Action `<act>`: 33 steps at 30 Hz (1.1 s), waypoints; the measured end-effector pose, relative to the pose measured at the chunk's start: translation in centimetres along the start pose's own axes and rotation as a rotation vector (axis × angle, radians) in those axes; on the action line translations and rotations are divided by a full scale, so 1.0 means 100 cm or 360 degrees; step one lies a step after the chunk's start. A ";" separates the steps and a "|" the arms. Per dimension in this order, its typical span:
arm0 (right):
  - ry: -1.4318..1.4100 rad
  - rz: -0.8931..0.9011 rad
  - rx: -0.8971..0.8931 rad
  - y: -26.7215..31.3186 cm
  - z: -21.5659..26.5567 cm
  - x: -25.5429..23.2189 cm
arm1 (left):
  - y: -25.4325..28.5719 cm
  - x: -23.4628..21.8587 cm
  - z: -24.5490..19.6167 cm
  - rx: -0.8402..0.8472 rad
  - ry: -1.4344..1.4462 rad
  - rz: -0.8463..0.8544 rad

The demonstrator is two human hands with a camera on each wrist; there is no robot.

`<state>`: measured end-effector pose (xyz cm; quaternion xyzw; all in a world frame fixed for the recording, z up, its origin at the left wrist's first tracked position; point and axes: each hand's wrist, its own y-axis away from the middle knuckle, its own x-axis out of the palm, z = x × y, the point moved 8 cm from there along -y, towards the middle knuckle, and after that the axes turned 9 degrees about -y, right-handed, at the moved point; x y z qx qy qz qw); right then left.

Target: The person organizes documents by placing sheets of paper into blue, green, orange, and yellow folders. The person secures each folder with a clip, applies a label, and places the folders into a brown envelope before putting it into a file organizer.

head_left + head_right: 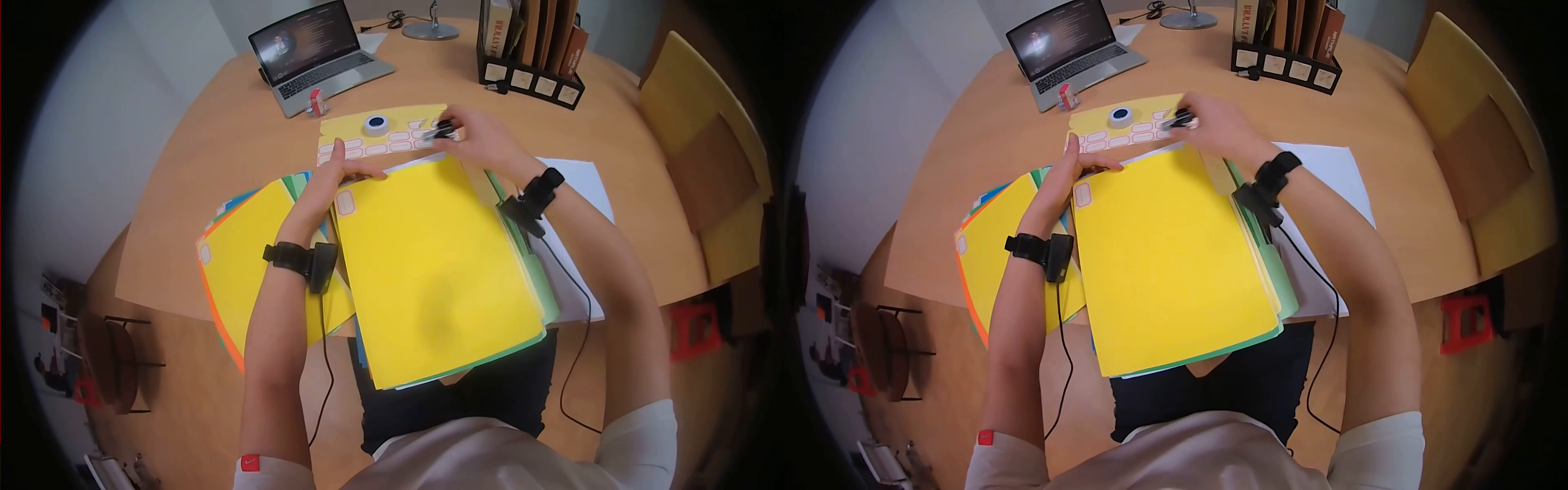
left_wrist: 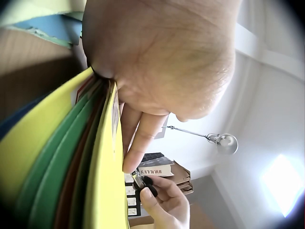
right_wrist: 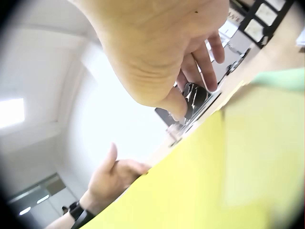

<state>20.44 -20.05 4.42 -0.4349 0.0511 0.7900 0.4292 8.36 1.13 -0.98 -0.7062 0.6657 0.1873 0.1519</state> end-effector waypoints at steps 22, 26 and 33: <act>0.0511 0.0330 0.0424 -0.031 -0.018 0.029 | -0.005 0.002 0.007 -0.0016 0.0204 0.0069; 0.0685 0.0493 0.0442 -0.040 -0.021 0.054 | -0.002 0.001 0.006 -0.0065 0.0191 0.0049; 0.0657 0.0320 0.0300 -0.049 -0.044 0.055 | -0.008 -0.001 0.014 -0.0071 0.0211 0.0060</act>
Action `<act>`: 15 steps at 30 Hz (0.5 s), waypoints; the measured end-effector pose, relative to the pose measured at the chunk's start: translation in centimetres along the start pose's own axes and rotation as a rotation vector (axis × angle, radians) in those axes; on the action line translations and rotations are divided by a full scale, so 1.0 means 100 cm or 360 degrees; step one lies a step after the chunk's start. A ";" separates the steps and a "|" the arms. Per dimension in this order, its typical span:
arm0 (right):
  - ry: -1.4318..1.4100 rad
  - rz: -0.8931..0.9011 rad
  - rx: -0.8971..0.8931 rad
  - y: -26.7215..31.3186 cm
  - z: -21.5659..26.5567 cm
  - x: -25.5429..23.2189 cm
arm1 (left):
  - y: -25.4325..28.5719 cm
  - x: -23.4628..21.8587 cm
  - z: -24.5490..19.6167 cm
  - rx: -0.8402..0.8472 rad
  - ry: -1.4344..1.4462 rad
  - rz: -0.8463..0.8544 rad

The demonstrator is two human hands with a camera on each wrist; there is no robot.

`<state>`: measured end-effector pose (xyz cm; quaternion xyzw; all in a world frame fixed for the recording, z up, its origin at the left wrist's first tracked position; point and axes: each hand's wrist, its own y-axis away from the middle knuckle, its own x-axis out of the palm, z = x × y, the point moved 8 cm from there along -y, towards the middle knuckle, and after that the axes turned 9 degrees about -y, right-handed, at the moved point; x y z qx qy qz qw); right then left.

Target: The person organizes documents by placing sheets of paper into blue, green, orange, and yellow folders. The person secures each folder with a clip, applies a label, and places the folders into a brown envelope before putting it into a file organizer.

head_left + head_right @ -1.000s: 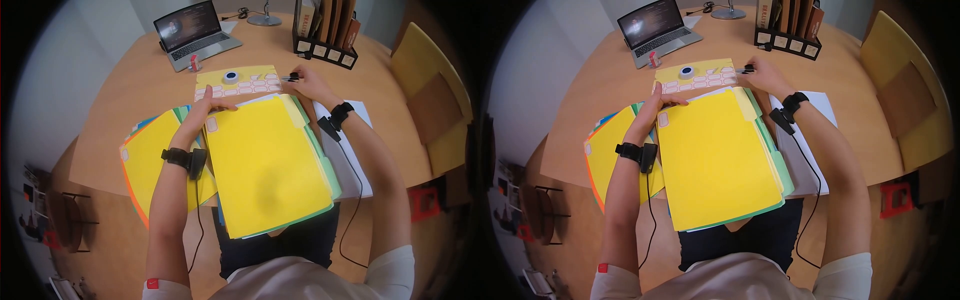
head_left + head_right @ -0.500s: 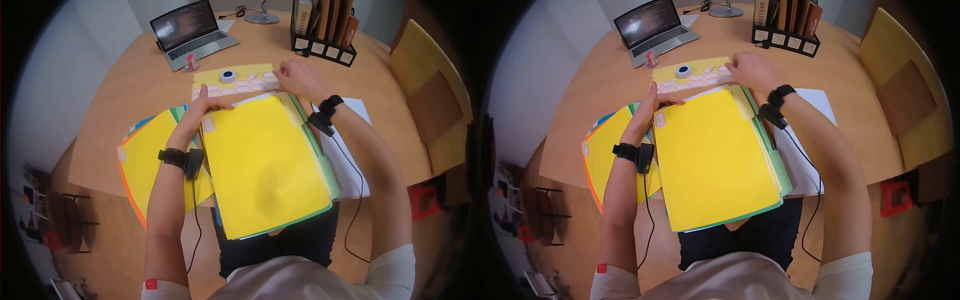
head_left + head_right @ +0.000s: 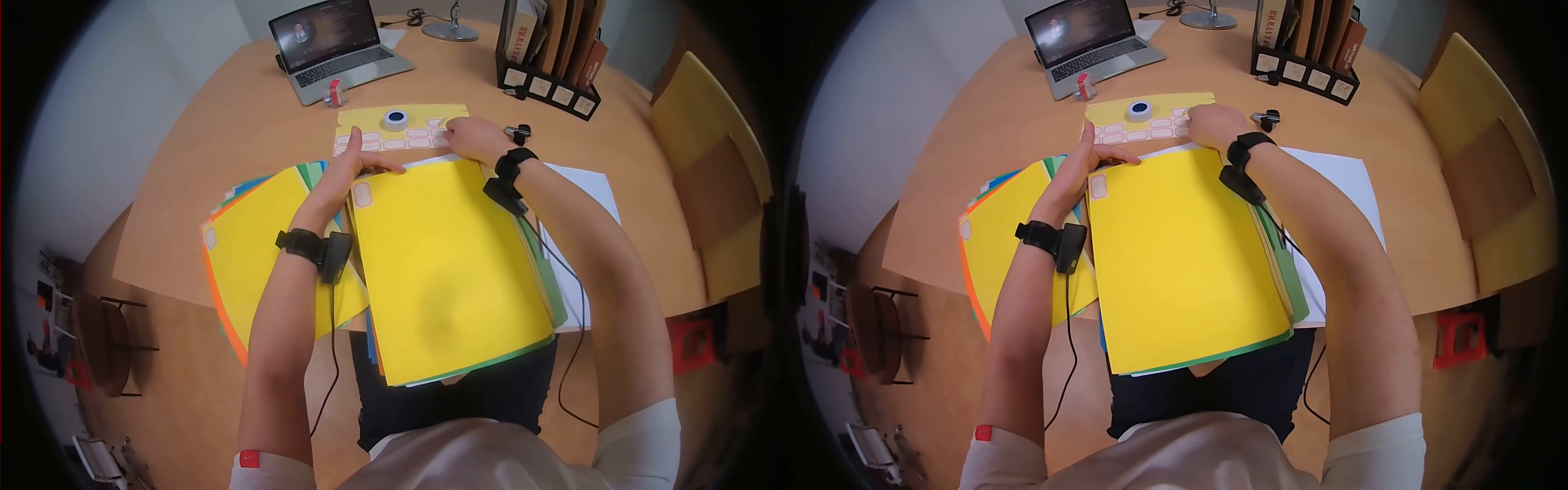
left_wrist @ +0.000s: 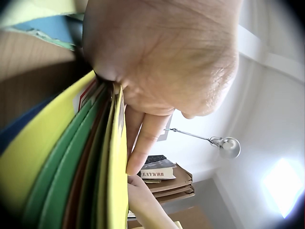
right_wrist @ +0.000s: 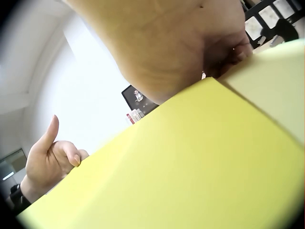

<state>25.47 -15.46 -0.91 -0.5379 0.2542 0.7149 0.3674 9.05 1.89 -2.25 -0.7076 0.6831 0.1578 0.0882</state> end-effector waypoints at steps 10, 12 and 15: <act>-0.0180 0.0039 -0.0681 0.078 0.140 -0.011 | -0.012 -0.004 0.017 0.0069 0.0196 0.0049; -0.0221 0.0150 -0.0674 0.086 0.157 -0.003 | -0.014 -0.005 0.020 0.0027 0.0232 0.0002; -0.0310 0.0087 -0.0736 0.090 0.168 0.007 | -0.007 -0.008 0.018 -0.0059 0.0267 -0.0049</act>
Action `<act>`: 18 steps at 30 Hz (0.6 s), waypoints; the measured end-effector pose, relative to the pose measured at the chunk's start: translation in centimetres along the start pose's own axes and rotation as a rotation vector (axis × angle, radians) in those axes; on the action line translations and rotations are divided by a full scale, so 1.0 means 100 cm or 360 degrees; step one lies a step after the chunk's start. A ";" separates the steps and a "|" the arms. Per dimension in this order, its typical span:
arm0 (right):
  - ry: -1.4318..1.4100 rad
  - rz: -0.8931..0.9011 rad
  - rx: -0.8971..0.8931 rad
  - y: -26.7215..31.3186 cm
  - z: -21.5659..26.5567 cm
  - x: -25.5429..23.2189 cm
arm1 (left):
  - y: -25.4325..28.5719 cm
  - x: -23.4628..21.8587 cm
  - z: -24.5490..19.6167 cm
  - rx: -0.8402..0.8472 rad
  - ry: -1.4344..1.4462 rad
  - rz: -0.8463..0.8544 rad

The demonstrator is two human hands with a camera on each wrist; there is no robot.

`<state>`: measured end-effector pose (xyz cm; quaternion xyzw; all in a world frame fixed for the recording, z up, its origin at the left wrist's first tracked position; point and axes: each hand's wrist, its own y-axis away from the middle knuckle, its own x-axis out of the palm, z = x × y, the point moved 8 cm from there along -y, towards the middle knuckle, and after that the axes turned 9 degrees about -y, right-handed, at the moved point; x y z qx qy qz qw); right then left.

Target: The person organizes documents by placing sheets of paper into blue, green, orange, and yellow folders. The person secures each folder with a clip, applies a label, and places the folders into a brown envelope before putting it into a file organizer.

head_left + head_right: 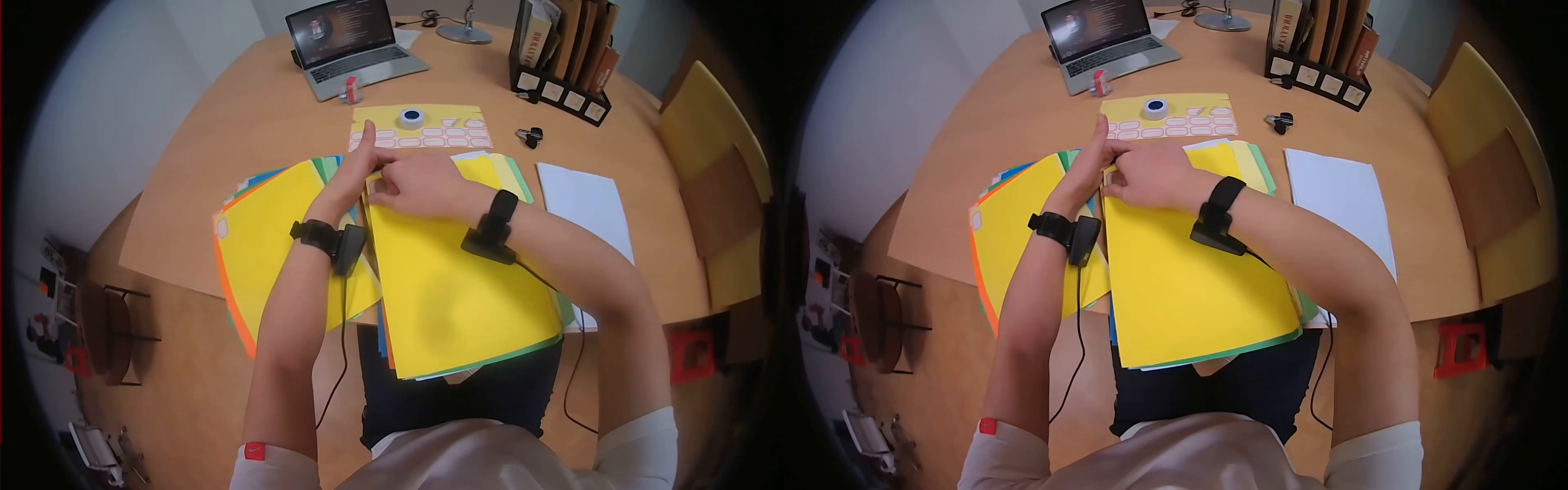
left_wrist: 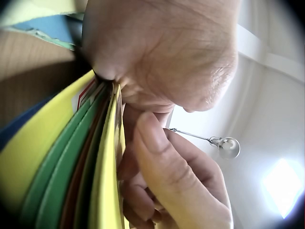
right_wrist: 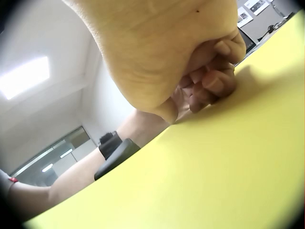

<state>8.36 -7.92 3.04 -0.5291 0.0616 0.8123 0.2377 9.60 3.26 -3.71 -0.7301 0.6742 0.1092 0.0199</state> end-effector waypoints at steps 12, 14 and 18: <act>-0.0047 -0.0309 0.0358 0.055 -0.045 -0.063 | 0.005 0.009 -0.010 0.0088 -0.0111 0.0096; -0.0243 -0.0483 0.0455 0.092 -0.083 -0.091 | 0.011 0.009 -0.017 0.0123 -0.0288 0.0010; -0.0663 -0.0819 0.0655 0.166 -0.190 -0.123 | 0.016 0.010 -0.027 0.0143 -0.0422 -0.0034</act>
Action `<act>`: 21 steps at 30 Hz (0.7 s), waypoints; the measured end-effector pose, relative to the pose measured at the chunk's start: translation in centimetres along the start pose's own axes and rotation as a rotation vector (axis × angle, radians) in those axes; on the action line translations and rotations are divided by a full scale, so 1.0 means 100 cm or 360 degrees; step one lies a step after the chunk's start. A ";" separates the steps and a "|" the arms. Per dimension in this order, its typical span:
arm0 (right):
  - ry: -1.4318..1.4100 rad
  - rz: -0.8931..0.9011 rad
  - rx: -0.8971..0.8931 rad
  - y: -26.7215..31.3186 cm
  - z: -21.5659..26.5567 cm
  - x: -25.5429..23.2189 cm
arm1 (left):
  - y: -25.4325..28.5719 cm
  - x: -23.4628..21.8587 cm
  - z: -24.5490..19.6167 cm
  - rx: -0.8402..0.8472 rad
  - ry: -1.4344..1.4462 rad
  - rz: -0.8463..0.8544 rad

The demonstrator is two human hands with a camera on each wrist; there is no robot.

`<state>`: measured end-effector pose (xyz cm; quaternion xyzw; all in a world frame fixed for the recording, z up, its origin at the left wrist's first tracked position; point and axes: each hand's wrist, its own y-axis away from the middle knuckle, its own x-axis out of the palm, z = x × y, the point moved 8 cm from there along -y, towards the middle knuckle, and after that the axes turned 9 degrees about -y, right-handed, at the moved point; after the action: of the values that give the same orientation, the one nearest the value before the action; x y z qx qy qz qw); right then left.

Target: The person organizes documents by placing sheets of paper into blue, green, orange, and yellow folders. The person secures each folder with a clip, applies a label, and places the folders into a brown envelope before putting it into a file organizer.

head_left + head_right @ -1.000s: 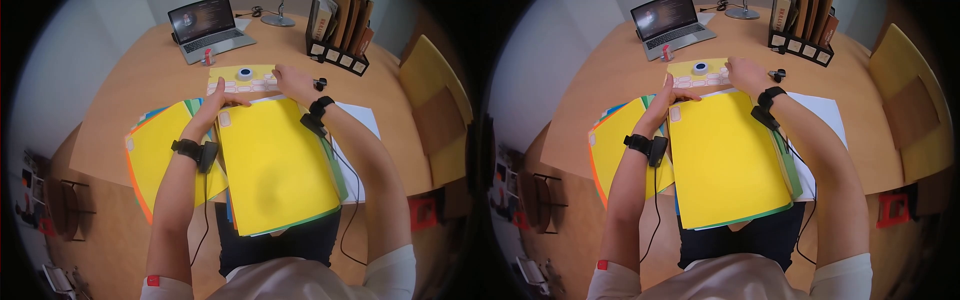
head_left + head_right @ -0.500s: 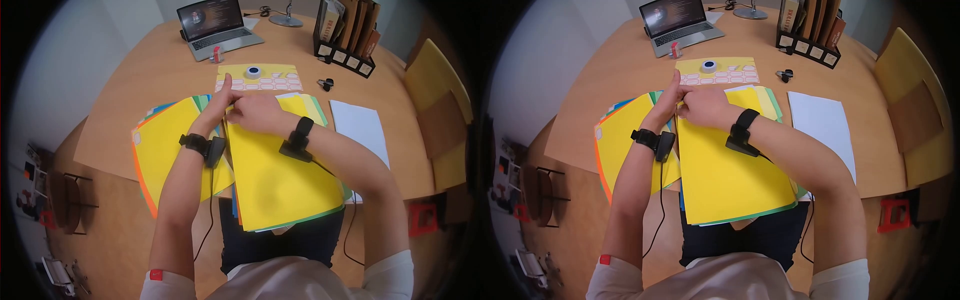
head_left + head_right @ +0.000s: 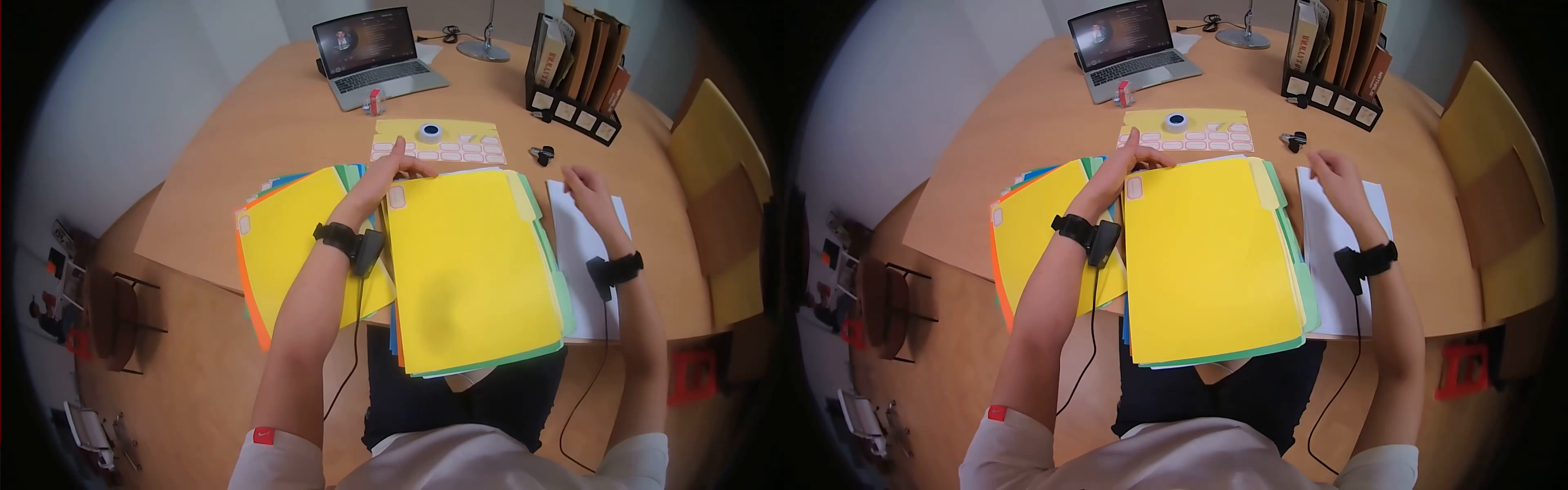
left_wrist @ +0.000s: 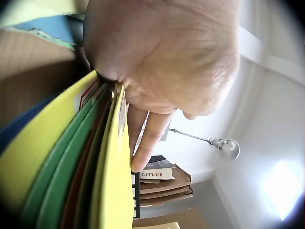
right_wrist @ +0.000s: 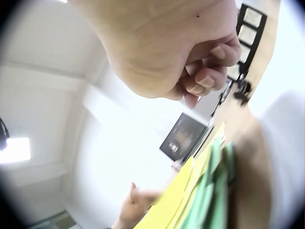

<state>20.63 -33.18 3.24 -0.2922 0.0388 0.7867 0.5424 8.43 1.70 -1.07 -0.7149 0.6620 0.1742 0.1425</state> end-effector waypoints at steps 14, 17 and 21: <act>-0.0829 -0.0322 0.0379 0.036 -0.098 -0.045 | -0.001 -0.070 -0.021 0.0341 -0.0035 -0.0490; -0.0808 -0.0307 0.0378 0.033 -0.093 -0.043 | 0.018 -0.122 0.008 0.0141 -0.0776 -0.0325; -0.0804 -0.0295 0.0339 0.032 -0.091 -0.041 | 0.064 -0.188 0.062 -0.0079 -0.1551 -0.0101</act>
<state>22.56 -41.35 -3.01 -0.0307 -0.0418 0.7731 0.6322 0.51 20.71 1.75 -0.5732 0.4917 0.5000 0.4238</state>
